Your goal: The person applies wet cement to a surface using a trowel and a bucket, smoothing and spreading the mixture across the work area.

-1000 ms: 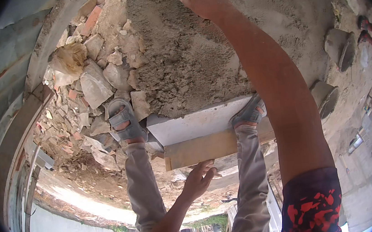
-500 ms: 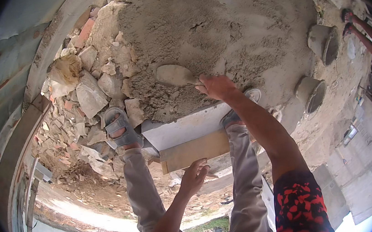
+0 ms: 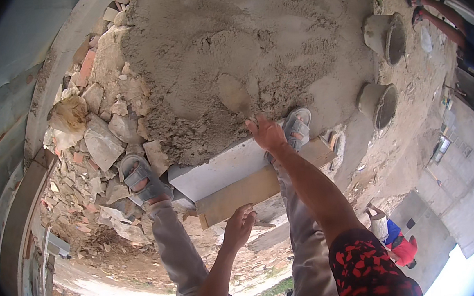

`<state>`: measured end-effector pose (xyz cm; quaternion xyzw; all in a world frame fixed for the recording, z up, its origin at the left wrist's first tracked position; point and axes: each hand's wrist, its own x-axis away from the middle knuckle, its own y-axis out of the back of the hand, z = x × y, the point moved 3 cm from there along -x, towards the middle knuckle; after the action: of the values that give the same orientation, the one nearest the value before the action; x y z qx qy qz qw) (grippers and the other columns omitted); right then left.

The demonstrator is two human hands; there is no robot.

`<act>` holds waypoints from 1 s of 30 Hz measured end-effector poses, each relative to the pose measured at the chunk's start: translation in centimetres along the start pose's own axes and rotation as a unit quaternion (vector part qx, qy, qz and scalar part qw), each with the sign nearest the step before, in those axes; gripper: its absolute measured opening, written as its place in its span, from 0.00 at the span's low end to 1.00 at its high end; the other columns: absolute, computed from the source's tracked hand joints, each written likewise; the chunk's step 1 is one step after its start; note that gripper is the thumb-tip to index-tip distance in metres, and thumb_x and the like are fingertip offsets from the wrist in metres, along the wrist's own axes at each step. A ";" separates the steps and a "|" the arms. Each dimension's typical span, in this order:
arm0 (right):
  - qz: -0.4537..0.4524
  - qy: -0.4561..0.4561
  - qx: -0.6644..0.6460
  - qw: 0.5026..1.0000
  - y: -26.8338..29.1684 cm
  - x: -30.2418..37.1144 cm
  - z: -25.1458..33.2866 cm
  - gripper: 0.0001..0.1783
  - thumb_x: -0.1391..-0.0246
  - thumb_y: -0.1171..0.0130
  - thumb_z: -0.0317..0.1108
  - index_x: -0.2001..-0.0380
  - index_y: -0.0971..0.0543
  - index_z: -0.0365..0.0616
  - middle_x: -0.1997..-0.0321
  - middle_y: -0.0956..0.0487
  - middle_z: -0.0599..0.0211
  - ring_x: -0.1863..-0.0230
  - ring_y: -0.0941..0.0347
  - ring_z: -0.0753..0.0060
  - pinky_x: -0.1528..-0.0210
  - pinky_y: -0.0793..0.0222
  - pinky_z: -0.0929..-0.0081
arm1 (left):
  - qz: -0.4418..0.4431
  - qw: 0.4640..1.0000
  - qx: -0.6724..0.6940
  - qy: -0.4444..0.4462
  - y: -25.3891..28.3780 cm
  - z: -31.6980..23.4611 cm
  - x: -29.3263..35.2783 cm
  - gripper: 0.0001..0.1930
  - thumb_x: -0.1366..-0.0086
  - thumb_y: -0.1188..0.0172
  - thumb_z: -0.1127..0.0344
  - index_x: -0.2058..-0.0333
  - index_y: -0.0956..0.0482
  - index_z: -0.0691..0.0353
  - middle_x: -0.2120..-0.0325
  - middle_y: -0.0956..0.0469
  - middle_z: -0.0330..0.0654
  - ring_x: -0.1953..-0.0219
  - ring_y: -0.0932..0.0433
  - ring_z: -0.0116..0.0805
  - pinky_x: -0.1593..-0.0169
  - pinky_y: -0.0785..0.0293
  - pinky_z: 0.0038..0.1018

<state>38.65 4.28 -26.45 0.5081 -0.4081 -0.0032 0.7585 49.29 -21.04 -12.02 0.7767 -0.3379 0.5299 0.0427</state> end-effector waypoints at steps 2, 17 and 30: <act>0.093 -0.007 0.073 0.993 2.3 -2.4 -0.8 0.28 0.41 0.54 0.61 0.52 0.30 0.49 0.63 0.22 0.37 0.57 0.26 0.33 0.55 0.31 0.44 | 0.001 0.999 -0.044 0.020 0.3 -0.4 -0.3 0.20 0.32 0.47 0.58 0.46 0.32 0.63 0.51 0.25 0.54 0.51 0.22 0.44 0.49 0.26 0.33; 0.277 -0.025 0.126 0.952 2.8 2.3 -8.5 0.39 0.44 0.57 0.68 0.45 0.31 0.46 0.61 0.21 0.44 0.53 0.25 0.41 0.50 0.31 0.50 | 0.013 0.997 -0.072 0.006 -1.0 -2.0 -1.6 0.20 0.32 0.47 0.57 0.47 0.31 0.63 0.51 0.25 0.53 0.51 0.23 0.46 0.50 0.27 0.36; 0.126 0.093 -0.092 0.983 -0.5 11.5 -4.2 0.18 0.46 0.42 0.42 0.59 0.34 0.44 0.67 0.22 0.48 0.69 0.23 0.44 0.71 0.27 0.52 | 0.059 0.982 -0.180 0.001 -3.4 -1.1 -1.0 0.23 0.33 0.48 0.53 0.47 0.31 0.65 0.51 0.26 0.53 0.49 0.26 0.49 0.46 0.31 0.38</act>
<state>49.16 2.40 -20.41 0.3789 -0.3947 0.1020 0.8308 50.13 -17.49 -11.40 0.7342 -0.4734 0.4628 0.1507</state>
